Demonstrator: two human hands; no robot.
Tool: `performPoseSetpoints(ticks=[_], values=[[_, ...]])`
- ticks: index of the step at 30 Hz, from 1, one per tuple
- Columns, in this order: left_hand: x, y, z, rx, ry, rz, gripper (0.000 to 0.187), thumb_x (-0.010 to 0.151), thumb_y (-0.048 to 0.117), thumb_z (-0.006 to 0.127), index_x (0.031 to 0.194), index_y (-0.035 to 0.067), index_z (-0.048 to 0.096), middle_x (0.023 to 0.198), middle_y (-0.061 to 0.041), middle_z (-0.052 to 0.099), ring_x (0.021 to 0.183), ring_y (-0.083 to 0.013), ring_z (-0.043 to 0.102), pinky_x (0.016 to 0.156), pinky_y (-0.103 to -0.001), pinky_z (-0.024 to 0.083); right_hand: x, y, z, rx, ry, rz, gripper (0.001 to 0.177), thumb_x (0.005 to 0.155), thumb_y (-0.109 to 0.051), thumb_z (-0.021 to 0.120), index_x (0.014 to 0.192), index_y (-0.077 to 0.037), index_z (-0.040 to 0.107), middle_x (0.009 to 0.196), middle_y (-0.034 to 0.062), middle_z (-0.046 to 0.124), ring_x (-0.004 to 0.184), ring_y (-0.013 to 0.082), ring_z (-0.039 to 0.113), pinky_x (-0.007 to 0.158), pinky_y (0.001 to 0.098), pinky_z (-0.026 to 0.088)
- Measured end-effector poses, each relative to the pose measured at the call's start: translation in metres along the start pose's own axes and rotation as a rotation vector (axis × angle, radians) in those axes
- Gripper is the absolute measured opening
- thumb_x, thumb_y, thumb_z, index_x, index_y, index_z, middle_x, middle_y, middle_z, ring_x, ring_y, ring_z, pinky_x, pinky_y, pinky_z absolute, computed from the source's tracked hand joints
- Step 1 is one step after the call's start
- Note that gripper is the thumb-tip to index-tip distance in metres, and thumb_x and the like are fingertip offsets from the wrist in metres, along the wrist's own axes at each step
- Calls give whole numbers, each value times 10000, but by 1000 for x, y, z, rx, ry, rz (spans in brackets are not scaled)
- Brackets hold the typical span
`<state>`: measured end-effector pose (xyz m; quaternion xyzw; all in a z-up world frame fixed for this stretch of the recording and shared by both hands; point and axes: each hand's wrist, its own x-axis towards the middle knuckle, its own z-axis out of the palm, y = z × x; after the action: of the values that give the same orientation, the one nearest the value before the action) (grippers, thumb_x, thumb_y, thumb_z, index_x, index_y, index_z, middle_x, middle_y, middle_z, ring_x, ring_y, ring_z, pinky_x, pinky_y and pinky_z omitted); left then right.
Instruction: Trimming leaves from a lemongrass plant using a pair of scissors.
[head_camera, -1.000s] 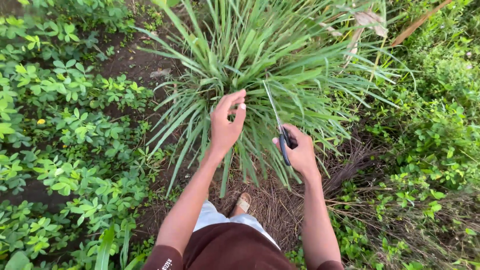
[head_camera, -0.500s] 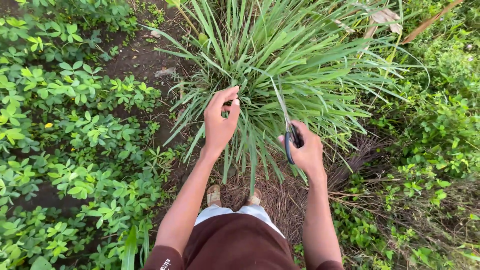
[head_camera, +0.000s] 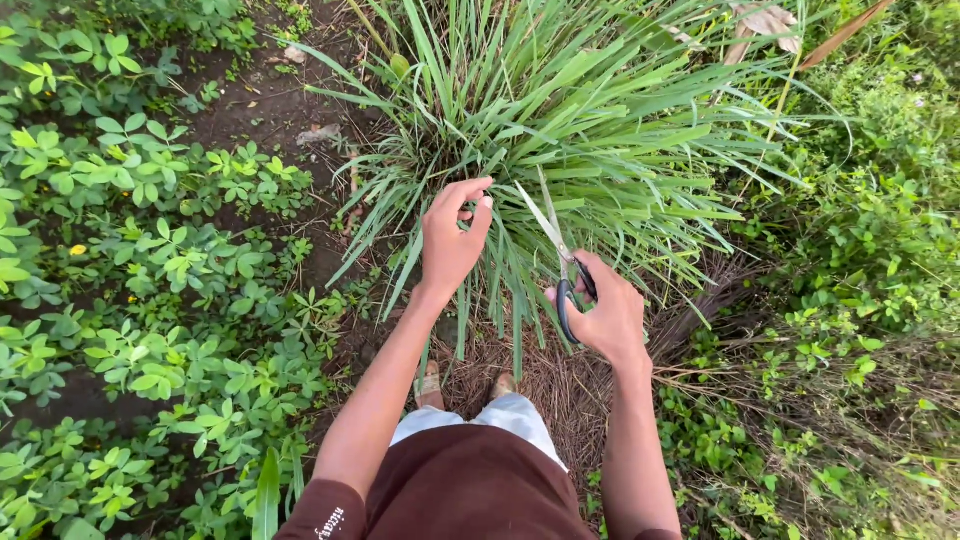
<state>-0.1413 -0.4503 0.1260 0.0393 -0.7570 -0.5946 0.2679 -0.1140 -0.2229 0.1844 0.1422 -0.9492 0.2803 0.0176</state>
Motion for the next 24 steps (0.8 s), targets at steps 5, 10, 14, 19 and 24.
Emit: performPoseSetpoints(ticks=[5,10,14,19,24], values=[[-3,-8,5,21,-5,-6,265,978,110,651,1236,92,708,1114,-47,721,983,-143,696,790,-286,553,0,0,3,-62,9,-18,612,755,-459,826,1248,-131,671,723,49,639,621,230,636,590,385,492],[-4,-9,8,3,28,-31,268,975,109,652,1236,82,705,1119,-50,719,992,-139,699,804,-288,561,7,10,8,-62,64,-156,635,764,-466,827,1254,-94,670,831,69,690,658,231,667,591,379,502],[-5,-4,8,15,31,-44,275,974,114,652,1242,77,703,1108,-47,722,991,-138,694,805,-287,547,15,6,9,-96,25,-98,596,779,-469,817,1250,-127,685,780,80,690,648,261,665,593,398,501],[-7,-2,9,27,32,-67,286,970,124,649,1248,84,708,1068,-43,724,967,-136,691,793,-287,543,22,5,11,-88,19,-95,552,804,-457,810,1245,-150,686,704,69,669,630,273,666,577,406,491],[-8,-4,12,-3,18,-64,280,986,116,639,1255,80,706,1132,-52,722,1012,-138,694,817,-291,545,27,6,14,-67,-17,-38,461,833,-436,784,1192,-157,704,589,72,621,548,286,643,542,416,472]])
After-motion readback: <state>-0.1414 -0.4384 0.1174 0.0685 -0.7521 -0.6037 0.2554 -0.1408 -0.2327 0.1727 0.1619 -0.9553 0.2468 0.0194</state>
